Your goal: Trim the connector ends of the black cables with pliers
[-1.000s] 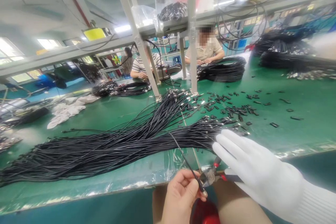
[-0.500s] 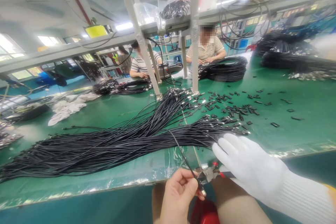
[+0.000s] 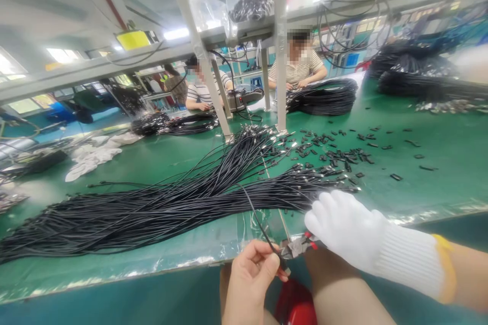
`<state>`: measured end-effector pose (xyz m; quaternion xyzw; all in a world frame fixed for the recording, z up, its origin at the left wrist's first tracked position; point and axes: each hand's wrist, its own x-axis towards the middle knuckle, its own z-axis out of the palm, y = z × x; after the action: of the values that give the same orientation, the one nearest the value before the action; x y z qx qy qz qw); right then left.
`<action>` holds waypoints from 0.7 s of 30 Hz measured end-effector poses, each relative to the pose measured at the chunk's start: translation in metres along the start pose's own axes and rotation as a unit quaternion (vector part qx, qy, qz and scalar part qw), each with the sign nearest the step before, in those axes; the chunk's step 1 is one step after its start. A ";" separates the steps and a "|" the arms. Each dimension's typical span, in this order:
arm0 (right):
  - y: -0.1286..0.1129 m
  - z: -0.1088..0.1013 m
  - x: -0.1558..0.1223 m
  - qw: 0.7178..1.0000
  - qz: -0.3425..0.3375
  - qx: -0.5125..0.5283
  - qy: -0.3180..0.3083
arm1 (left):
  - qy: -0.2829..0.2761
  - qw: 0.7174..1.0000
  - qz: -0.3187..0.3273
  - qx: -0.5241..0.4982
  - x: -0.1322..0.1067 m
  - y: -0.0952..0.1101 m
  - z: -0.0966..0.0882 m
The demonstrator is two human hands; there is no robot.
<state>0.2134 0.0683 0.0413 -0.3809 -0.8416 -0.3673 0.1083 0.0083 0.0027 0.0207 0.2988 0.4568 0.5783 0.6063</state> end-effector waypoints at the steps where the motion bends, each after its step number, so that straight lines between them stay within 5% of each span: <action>1: 0.001 -0.001 -0.001 1.000 -0.002 0.004 0.002 | -0.002 1.000 -0.001 0.001 0.000 0.000 0.000; 9: 0.003 0.002 -0.020 0.996 0.005 0.091 -0.026 | -0.020 0.996 -0.053 -0.075 0.005 0.003 0.000; 21: -0.008 -0.001 -0.040 0.986 0.079 0.145 0.034 | 0.004 0.994 0.000 -0.105 0.007 0.001 0.014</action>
<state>0.2351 0.0415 0.0194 -0.4134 -0.8492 -0.2447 0.2193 0.0201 0.0120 0.0262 0.2308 0.3959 0.6242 0.6327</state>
